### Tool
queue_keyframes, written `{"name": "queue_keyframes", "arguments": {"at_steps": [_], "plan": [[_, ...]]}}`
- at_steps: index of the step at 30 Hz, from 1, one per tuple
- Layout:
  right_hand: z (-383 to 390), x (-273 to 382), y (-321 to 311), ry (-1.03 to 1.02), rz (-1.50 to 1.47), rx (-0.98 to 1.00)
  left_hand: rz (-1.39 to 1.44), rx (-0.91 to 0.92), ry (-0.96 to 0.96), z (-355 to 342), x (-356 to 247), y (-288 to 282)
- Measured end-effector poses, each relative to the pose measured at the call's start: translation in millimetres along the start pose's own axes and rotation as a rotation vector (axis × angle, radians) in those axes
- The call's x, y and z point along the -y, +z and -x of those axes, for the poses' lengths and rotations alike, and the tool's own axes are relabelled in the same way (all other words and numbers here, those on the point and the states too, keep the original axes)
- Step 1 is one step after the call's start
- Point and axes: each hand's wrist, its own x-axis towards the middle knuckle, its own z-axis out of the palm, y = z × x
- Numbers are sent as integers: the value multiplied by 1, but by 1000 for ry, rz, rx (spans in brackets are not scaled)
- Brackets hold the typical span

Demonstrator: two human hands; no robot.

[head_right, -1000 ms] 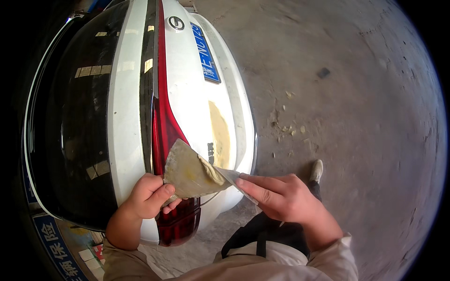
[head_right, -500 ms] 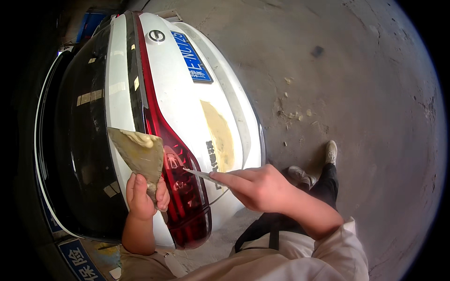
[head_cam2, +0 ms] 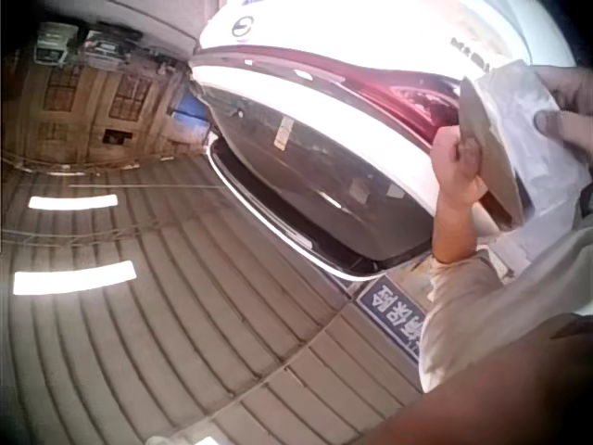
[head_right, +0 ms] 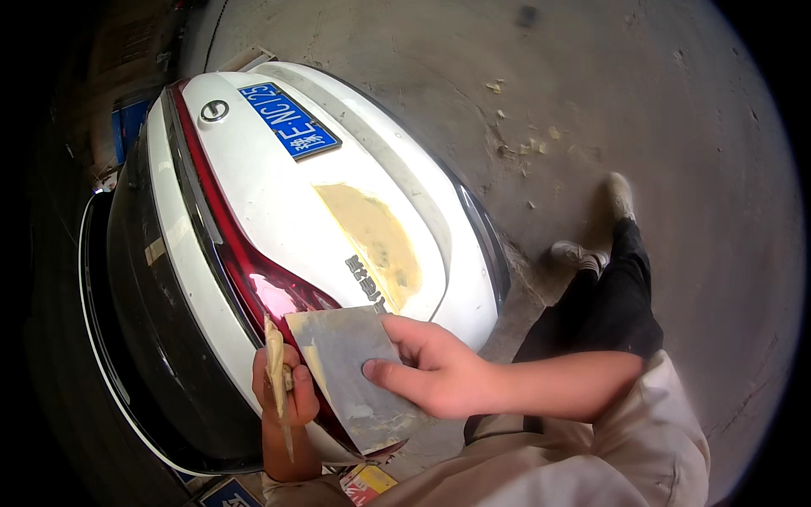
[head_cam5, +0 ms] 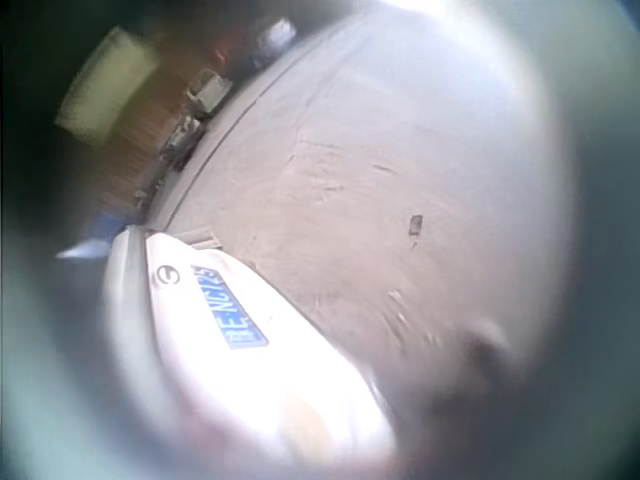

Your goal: The person uses a putty knife to apply a beige body filler paste to the rear trunk of a white car. They repeatedly transfer the filler from a larger scraper to the putty knife and spread it over a specific area on the vehicle's surface.

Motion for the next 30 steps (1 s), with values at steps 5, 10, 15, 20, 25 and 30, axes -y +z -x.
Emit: {"name": "queue_keyframes", "arguments": {"at_steps": [5,10,15,20,25,30], "plan": [[2,16,-2,40,-208,12,-233,176,92,-1,4,1],[2,24,-13,58,-274,-76,-435,134,258,-17,-3,9],[-1,36,-18,52,-287,-87,-484,115,238,-19,-5,8],[-8,42,-23,72,-294,-98,-501,129,189,-22,-8,6],[-13,55,-28,30,-347,-54,-650,215,149,-32,-11,14],[-23,86,-25,-576,-41,-136,-399,-90,119,-23,0,1]]}}
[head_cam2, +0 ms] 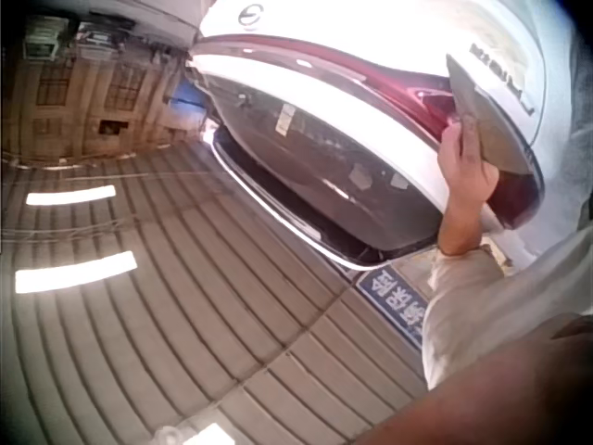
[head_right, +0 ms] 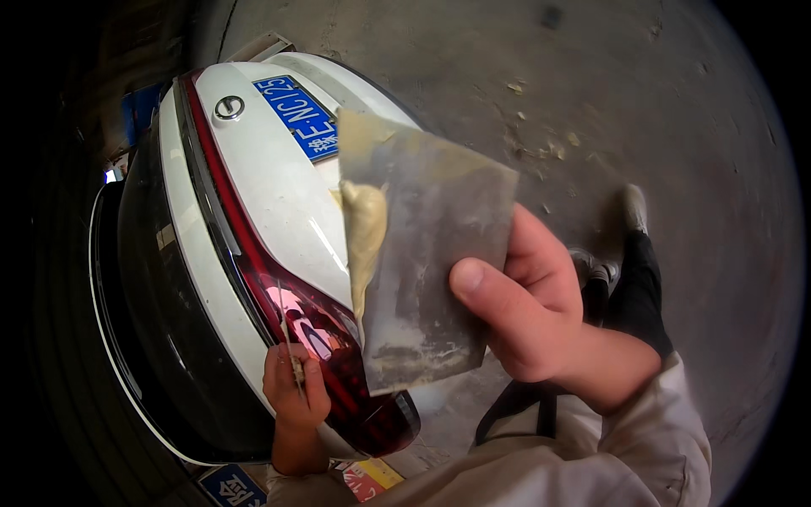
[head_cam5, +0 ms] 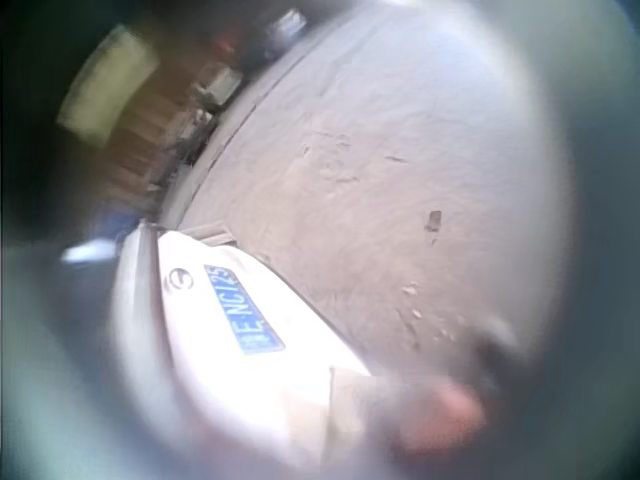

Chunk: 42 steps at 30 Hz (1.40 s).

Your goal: The person uses a putty knife to apply a beige body filler paste to the rear trunk of a white car. They repeatedly transfer the filler from a larger scraper to the putty knife and spread it over a specific area on the vehicle's surface.

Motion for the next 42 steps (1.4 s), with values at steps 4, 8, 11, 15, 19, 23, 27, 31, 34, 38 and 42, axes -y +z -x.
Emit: {"name": "queue_keyframes", "arguments": {"at_steps": [4,8,11,15,19,23,27,31,34,38,42], "plan": [[-17,-1,-19,-498,771,198,1013,128,-454,7,-4,-23],[-25,-23,5,-607,871,418,1227,365,-756,-17,-20,-29],[-28,-32,11,-633,879,547,1170,570,-757,-17,-9,-30],[-29,-21,5,-520,1092,723,1206,615,-787,-16,-5,-32],[-22,-15,0,-360,1164,785,1188,605,-654,-10,-1,-35],[-8,-31,-13,-63,1411,875,1315,123,-663,-8,-17,-32],[10,-42,-16,-102,873,92,1189,294,-661,-5,-12,-24],[-3,-40,3,29,390,-176,705,289,-382,3,-9,-17],[-1,-43,6,319,286,-148,359,91,4,-5,-8,-2],[3,-37,13,407,156,-134,120,96,126,-8,-8,2],[4,-33,14,369,136,-145,94,169,112,-5,-14,1]]}}
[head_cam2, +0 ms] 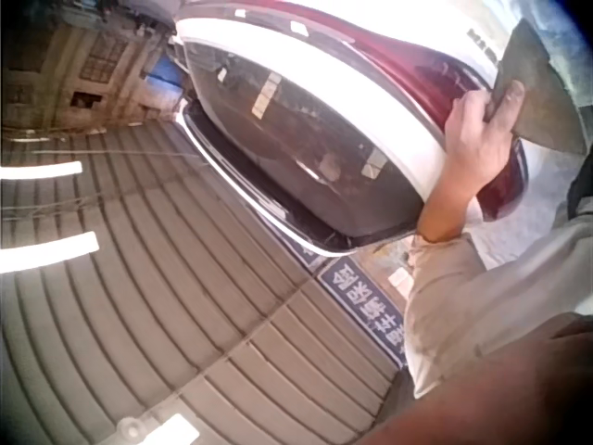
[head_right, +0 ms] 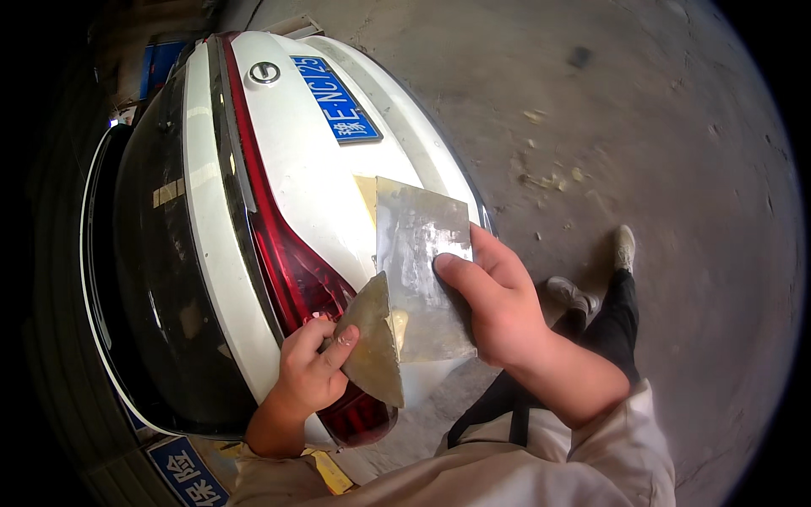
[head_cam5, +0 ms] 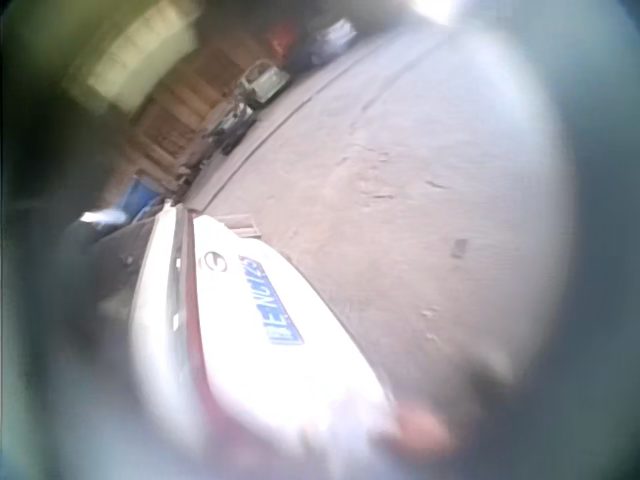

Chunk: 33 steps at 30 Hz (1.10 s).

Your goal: The person uses a putty knife to apply a beige body filler paste to the rear trunk of a white car. They repeatedly transfer the filler from a larger scraper to the putty knife and spread it over a specific area on the vehicle's surface.

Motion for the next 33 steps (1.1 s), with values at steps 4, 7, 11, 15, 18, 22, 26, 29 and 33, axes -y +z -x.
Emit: {"name": "queue_keyframes", "arguments": {"at_steps": [4,7,11,15,18,22,26,29,33], "plan": [[6,10,0,36,1,30,-24,-6,11,0,-4,4],[8,15,-1,69,-18,45,-62,14,-5,1,-6,2],[8,21,-4,146,-10,56,-105,29,-3,1,-8,0],[2,41,3,114,-121,-2,-115,114,-29,1,-5,-1],[-18,57,-2,-222,1,-25,145,6,-225,5,-10,-12],[-90,36,-59,-286,433,-233,1237,-399,-492,13,12,-33],[-146,-14,-86,-367,598,-74,1283,-731,-514,9,31,-34],[-189,-50,-115,-365,968,-67,1296,-668,-492,10,44,-37],[-230,-79,-119,-332,1147,69,1244,-715,-643,27,42,-39]]}}
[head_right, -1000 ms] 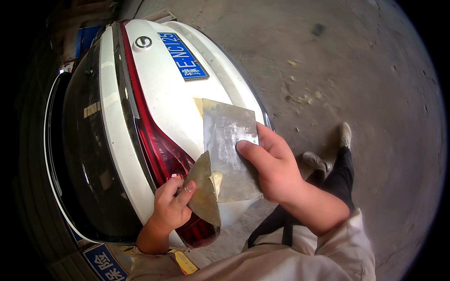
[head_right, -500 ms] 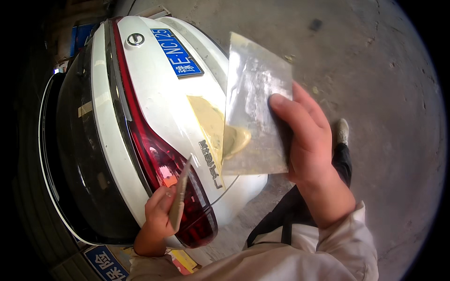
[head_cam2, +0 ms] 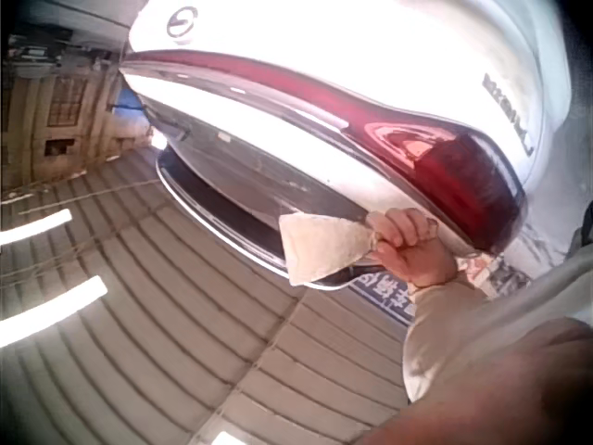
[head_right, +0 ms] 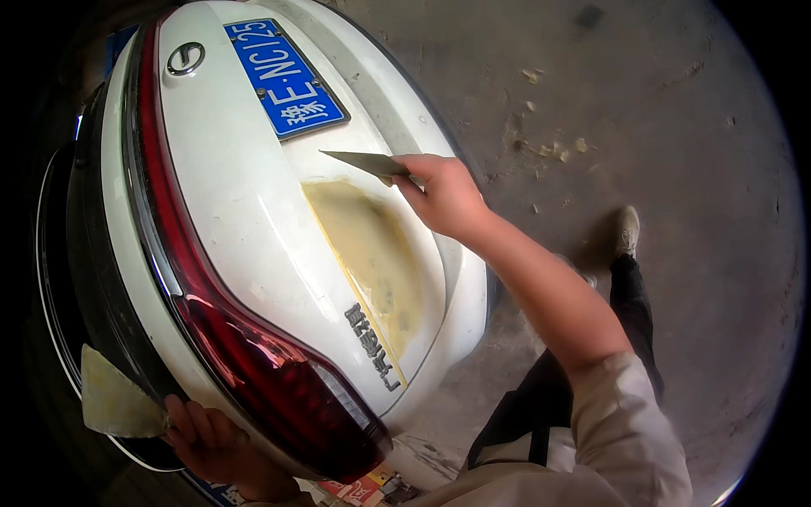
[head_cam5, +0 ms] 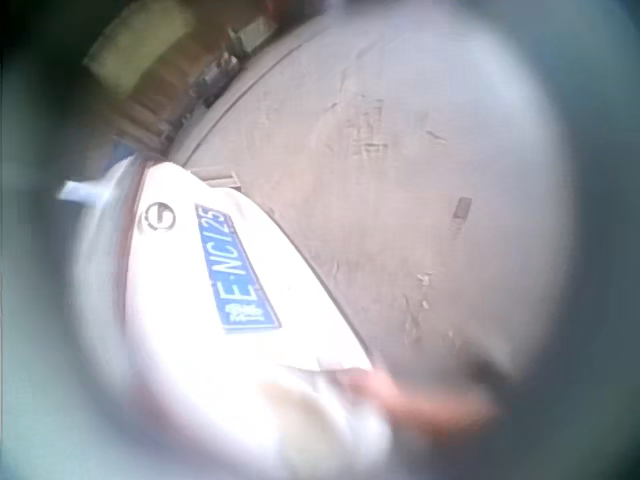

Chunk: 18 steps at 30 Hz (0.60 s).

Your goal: The person uses a putty knife to apply a beige body filler paste to the rear trunk of a white car. They repeatedly transfer the filler from a larger scraper to the putty knife and spread it over a specific area on the vehicle's surface.

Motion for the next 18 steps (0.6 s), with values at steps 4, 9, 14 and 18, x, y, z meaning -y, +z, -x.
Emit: {"name": "queue_keyframes", "arguments": {"at_steps": [4,9,14,18], "plan": [[-21,-22,28,-188,46,24,-173,-416,189,-15,12,38],[-40,-37,44,-213,104,28,-75,-398,228,-17,17,27],[-45,-40,54,-286,122,38,9,-386,276,-22,22,32],[-44,-40,59,-319,128,36,2,-415,284,-24,24,35]]}}
